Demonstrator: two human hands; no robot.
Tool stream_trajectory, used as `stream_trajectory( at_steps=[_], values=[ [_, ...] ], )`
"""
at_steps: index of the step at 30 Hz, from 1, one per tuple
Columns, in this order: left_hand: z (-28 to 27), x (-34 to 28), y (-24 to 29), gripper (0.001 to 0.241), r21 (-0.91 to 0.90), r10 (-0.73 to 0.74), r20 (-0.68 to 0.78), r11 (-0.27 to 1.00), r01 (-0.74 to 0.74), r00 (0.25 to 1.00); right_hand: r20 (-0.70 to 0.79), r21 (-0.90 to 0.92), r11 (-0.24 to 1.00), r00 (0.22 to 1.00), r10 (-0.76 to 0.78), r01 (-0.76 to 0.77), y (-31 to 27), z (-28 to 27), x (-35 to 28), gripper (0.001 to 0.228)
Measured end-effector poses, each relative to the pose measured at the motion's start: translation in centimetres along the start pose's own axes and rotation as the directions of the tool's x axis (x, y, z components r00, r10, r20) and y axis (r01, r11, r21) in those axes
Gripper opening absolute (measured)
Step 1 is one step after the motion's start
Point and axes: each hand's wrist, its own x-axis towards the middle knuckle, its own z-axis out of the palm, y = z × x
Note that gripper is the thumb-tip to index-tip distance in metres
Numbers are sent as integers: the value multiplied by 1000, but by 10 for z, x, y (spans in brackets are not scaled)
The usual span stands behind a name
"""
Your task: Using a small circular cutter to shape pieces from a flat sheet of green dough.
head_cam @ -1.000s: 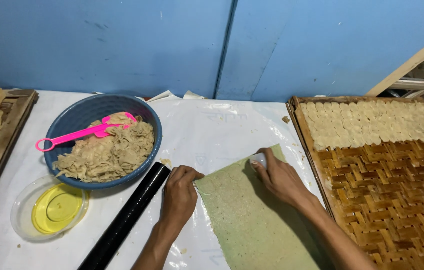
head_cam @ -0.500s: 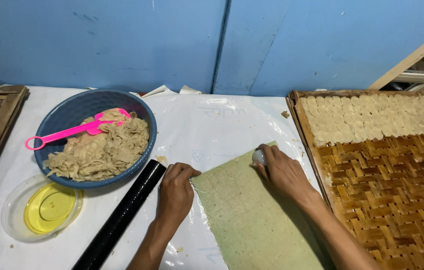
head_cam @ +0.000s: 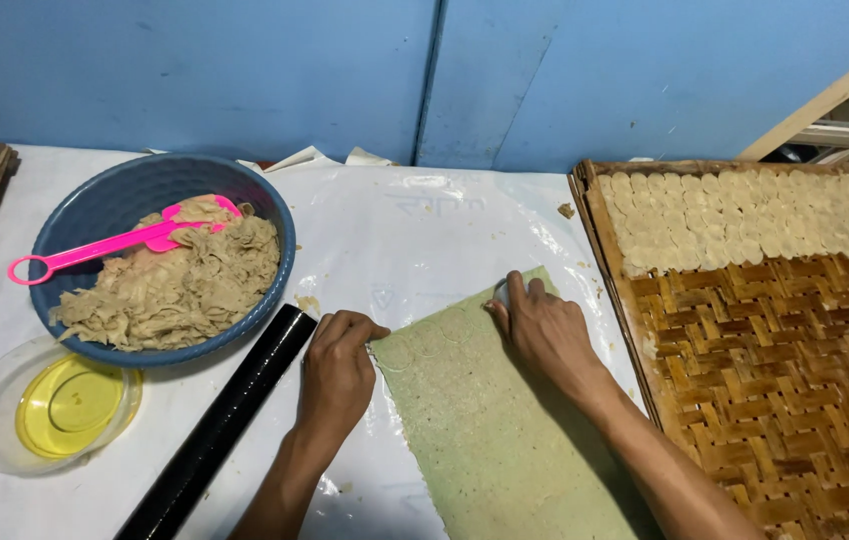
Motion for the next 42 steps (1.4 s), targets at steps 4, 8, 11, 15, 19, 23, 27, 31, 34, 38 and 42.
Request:
stream_trajectory(
  at_steps=[4, 8, 11, 15, 19, 23, 27, 31, 34, 38, 42],
  values=[
    [1, -4, -4, 34, 5, 4, -8, 1000, -4, 1000, 54, 81, 994, 996, -77, 72, 5, -16, -4, 43],
    [2, -3, -4, 33, 2, 10, -2, 1000, -10, 1000, 60, 290, 957, 998, -2, -16, 10, -26, -13, 41],
    [-2, -2, -2, 35, 2, -11, 7, 1000, 11, 1000, 32, 491, 863, 992, 120, -120, 29, -21, -19, 39],
    [-1, -1, -2, 34, 0, -3, 6, 1000, 3, 1000, -68, 463, 869, 971, 231, -175, 55, -9, -25, 44],
    [1, -2, -3, 34, 5, -18, 16, 1000, 18, 1000, -56, 408, 904, 985, 162, -125, 54, -13, -17, 46],
    [0, -3, -3, 34, 5, -16, 4, 1000, 16, 1000, -32, 313, 947, 996, 84, -70, 49, -20, -9, 43],
    [-1, -1, -2, 34, 15, -9, 10, 1000, 9, 1000, 18, 181, 981, 998, 66, -68, 46, -8, 0, 43],
    [0, 1, 0, 34, 26, -9, 18, 1000, 9, 1000, -5, 106, 990, 995, 100, -99, 47, 10, 11, 49],
    [1, 2, -2, 34, 12, -27, 16, 1000, 27, 1000, 14, 93, 995, 999, 30, -31, 44, -9, 7, 43],
    [2, -2, -4, 33, 10, -15, 14, 1000, 15, 1000, 77, 121, 993, 997, 4, -14, 43, -12, 4, 42],
    [7, -3, -10, 32, 5, -1, 2, 1000, 1, 1000, 135, 137, 989, 991, 27, -46, 47, -14, 6, 45]
  ],
)
